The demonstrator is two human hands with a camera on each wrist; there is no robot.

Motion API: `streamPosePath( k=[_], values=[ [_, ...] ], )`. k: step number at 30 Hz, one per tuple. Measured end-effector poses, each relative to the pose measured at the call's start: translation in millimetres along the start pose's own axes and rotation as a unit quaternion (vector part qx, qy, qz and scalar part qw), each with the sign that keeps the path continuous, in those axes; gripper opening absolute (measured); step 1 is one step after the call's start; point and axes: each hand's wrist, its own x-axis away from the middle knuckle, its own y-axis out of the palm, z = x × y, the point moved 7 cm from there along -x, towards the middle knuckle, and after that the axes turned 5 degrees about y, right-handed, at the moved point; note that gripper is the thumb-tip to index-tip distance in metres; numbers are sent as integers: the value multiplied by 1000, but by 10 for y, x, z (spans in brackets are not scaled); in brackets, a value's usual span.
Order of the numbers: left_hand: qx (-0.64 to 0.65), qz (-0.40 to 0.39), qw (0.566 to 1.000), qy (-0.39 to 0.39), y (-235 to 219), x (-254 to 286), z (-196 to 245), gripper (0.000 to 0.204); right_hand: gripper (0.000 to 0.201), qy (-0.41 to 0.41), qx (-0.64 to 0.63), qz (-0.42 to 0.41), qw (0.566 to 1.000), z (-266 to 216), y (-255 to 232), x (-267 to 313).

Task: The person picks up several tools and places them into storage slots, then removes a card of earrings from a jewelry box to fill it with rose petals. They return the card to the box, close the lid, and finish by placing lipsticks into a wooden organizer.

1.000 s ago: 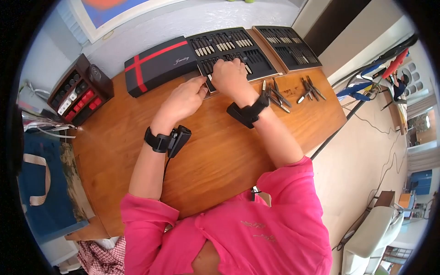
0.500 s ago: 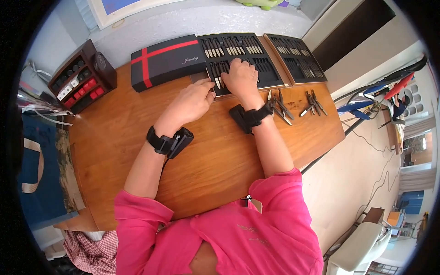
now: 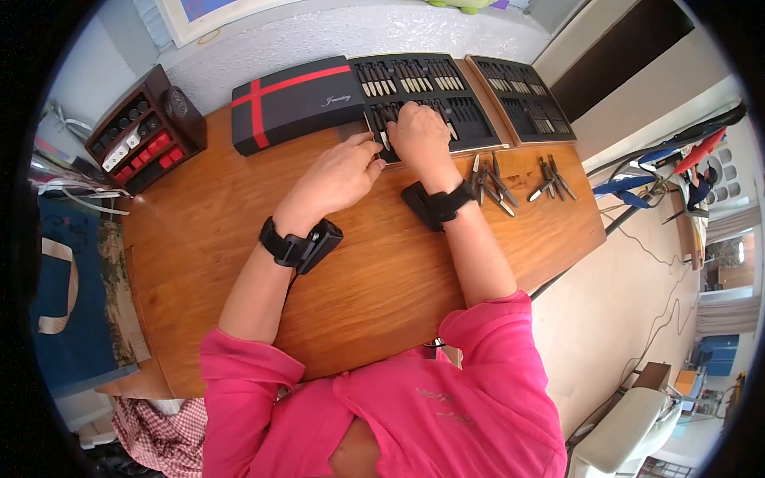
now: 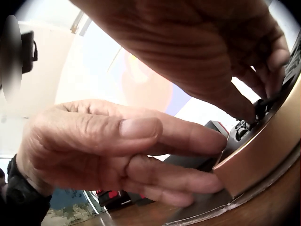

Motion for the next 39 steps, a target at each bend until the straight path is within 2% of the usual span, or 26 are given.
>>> streamPosePath(
  k=[3,6,9,30,35,39],
  values=[
    [-3,-3,1000,1,6,0,9,35,37,40,32,-39,998,55,56,-30],
    [-2,-4,1000,0,3,0,12,35,37,51,7,-52,997,69,49,-40],
    [2,-2,1000,1,7,1,10,35,32,22,-23,-17,999,104,78,-62],
    [13,-13,1000,10,-9,15,54,35,31,-19,-36,-3,999,-43,113,22],
    [8,-30,1000,3,-20,10,77,36,32,-9,-37,-21,999,-12,186,4],
    [9,-12,1000,11,-9,19,66,36,33,-6,-42,-35,998,5,207,-5]
  ],
)
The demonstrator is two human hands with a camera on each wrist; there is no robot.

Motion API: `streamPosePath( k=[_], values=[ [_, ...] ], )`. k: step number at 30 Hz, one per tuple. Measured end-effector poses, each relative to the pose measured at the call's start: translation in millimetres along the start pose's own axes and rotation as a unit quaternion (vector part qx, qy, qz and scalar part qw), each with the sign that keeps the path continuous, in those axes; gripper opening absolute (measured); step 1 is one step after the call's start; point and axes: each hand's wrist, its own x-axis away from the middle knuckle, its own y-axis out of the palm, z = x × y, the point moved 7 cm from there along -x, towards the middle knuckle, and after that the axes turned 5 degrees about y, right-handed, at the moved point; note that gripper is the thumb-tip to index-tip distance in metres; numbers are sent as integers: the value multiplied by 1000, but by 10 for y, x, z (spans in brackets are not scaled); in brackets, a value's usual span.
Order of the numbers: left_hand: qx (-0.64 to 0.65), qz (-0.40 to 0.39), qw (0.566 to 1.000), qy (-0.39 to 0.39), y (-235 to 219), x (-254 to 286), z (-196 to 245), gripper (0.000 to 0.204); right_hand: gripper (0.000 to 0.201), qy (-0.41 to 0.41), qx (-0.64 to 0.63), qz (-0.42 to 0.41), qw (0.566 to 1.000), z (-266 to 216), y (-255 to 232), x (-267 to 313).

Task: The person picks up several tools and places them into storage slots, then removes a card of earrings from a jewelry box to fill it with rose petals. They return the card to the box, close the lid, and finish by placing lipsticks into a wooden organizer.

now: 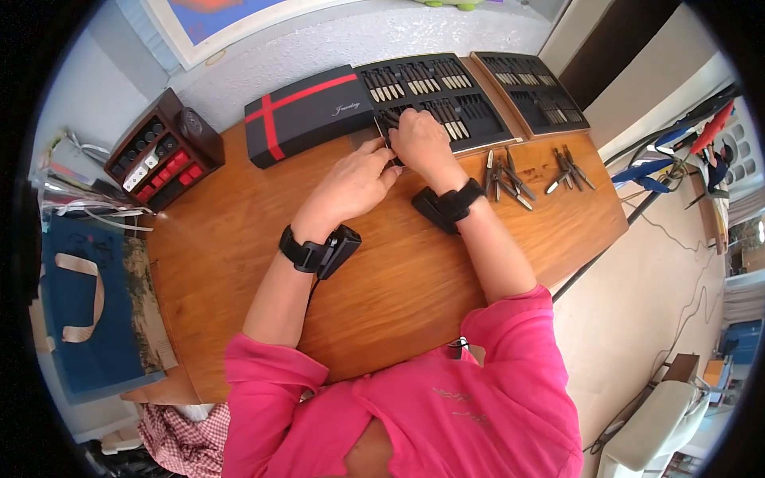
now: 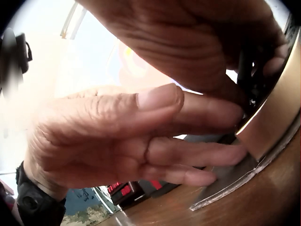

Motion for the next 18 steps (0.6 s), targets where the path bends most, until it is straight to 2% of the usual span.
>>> streamPosePath(
  k=[9,18],
  values=[
    [-4,-10,1000,0,-9,3,27,35,32,26,-36,16,999,5,-9,0],
    [-12,-23,1000,-2,23,-11,-3,37,28,-26,-66,-1,998,-132,-43,45]
  ],
)
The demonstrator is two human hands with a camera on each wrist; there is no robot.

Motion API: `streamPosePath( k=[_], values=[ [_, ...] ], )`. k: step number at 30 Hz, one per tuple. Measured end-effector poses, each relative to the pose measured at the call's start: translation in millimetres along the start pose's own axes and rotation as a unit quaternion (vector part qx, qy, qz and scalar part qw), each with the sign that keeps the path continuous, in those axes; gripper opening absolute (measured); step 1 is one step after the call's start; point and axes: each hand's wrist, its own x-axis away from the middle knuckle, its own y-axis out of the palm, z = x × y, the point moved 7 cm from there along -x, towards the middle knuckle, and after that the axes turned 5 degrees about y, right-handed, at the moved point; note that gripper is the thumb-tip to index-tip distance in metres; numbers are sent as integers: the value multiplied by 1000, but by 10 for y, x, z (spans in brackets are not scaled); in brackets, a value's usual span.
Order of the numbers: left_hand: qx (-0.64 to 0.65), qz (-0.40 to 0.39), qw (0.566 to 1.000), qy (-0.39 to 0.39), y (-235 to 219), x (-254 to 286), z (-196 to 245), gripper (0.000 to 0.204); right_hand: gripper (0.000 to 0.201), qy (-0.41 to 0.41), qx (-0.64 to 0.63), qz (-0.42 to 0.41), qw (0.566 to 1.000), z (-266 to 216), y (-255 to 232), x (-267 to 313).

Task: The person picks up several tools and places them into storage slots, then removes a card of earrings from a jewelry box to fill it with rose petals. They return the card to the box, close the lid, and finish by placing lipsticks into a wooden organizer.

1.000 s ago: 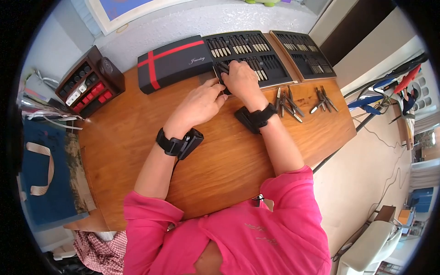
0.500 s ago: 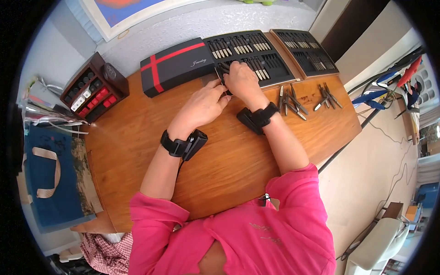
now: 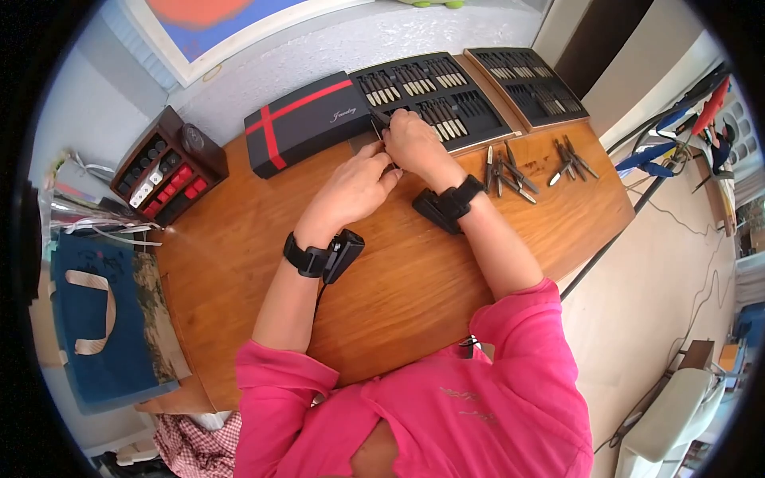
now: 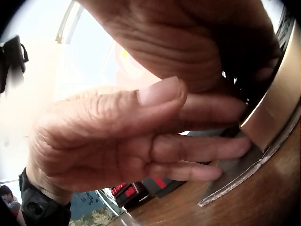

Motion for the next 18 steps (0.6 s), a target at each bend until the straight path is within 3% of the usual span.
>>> streamPosePath(
  k=[6,9,11,13,15,18],
  values=[
    [1,-5,1000,2,21,-14,-11,40,31,17,59,-34,998,82,102,-39],
    [-1,-2,1000,0,13,-15,-13,40,33,54,16,-64,996,118,86,-64],
    [-4,0,1000,4,20,-19,-10,39,35,38,26,-27,999,204,172,-102],
    [3,13,1000,8,21,-18,-13,38,35,43,20,-44,998,139,142,-85],
    [3,18,1000,11,21,-19,-3,37,34,13,36,11,999,80,99,-39],
    [-14,12,1000,5,8,-3,18,36,30,35,26,-9,999,63,92,-23]
  ],
)
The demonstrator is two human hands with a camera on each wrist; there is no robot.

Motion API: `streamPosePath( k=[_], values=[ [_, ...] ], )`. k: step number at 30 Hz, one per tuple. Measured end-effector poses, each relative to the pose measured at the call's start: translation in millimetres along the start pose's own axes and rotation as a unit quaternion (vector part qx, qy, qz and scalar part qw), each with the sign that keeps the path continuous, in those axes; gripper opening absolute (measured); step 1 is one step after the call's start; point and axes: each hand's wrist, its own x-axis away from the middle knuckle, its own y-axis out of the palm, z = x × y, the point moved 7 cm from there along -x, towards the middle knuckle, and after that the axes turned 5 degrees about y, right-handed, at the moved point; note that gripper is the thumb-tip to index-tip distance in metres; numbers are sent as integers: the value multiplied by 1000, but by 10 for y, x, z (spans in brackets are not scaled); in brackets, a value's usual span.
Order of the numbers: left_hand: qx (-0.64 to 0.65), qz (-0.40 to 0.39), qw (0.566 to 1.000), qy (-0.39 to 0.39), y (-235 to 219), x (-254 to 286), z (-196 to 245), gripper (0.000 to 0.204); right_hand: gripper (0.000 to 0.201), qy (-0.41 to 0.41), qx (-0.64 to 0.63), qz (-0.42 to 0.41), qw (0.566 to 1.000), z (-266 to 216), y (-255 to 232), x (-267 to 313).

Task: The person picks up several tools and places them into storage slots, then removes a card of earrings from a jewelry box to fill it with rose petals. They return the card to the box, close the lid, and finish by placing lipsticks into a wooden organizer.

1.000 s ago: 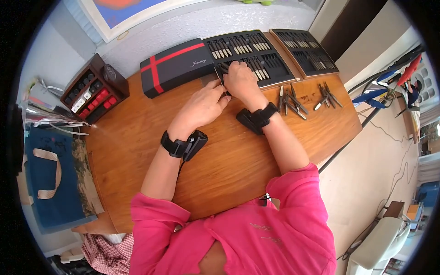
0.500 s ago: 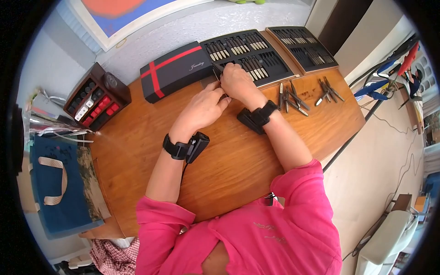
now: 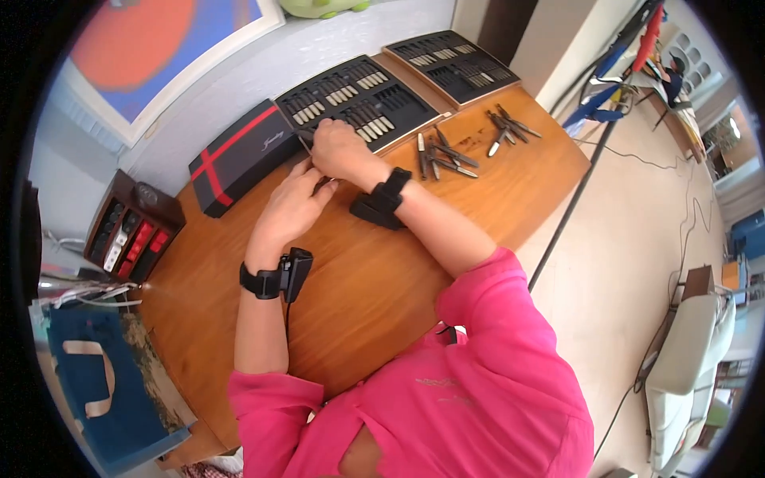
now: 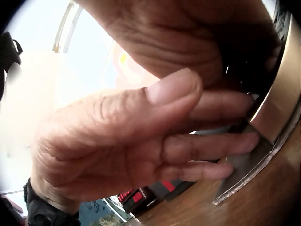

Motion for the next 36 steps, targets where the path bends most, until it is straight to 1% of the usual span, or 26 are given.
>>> streamPosePath(
  k=[3,7,9,10,13,15,16,17,20,24,27,28,29,30,31,32,33,35,36],
  values=[
    [0,-14,1000,-14,-8,1,11,36,29,1,-8,-19,1000,-26,-24,10],
    [7,-17,1000,-9,6,-4,2,37,32,15,2,-22,1000,-37,-39,31],
    [11,-18,1000,-9,-26,10,27,37,33,18,-6,-38,999,-62,-86,31],
    [14,-13,1000,-2,-29,13,33,38,34,17,-10,-49,999,-78,-98,26],
    [15,-1,1000,8,-5,7,10,39,35,28,-30,-38,998,-52,-77,0],
    [7,-1,1000,6,21,-8,-30,40,34,49,-63,-62,995,-56,-85,8],
    [1,-24,1000,-1,34,-18,-40,41,33,52,-63,-71,994,-73,-87,15],
    [1,-28,1000,-7,31,-19,-42,41,32,57,-62,-80,993,-74,-83,22],
    [4,-40,999,-17,39,-4,-38,42,27,-28,-26,-49,998,-119,-63,13],
    [11,-37,999,-17,31,8,-26,44,25,-48,3,-57,997,-92,-40,0],
    [15,-36,999,-23,27,12,-41,46,28,26,-43,-101,994,-29,-68,-21],
    [15,-36,999,-27,25,13,-43,47,26,50,-47,-88,994,23,-91,-69],
    [9,-35,999,-25,15,16,-35,48,25,77,-163,-97,979,65,-129,-97],
    [2,-33,999,-24,1,21,-28,48,24,103,-276,-105,950,99,-200,-115],
    [-4,-32,999,-23,-13,29,-27,49,23,127,-386,-112,907,76,-300,-104],
    [1,-27,999,-17,-28,35,-21,49,21,146,-445,-100,878,54,-449,-61],
    [6,-24,1000,-11,-36,40,-15,48,21,139,-469,-94,867,39,-607,-32],
    [20,-14,1000,6,-54,42,2,46,23,143,-484,-112,856,-21,-891,103],
    [30,-6,999,16,-71,30,-3,44,22,132,-475,-110,863,-37,-1023,185]
  ],
)
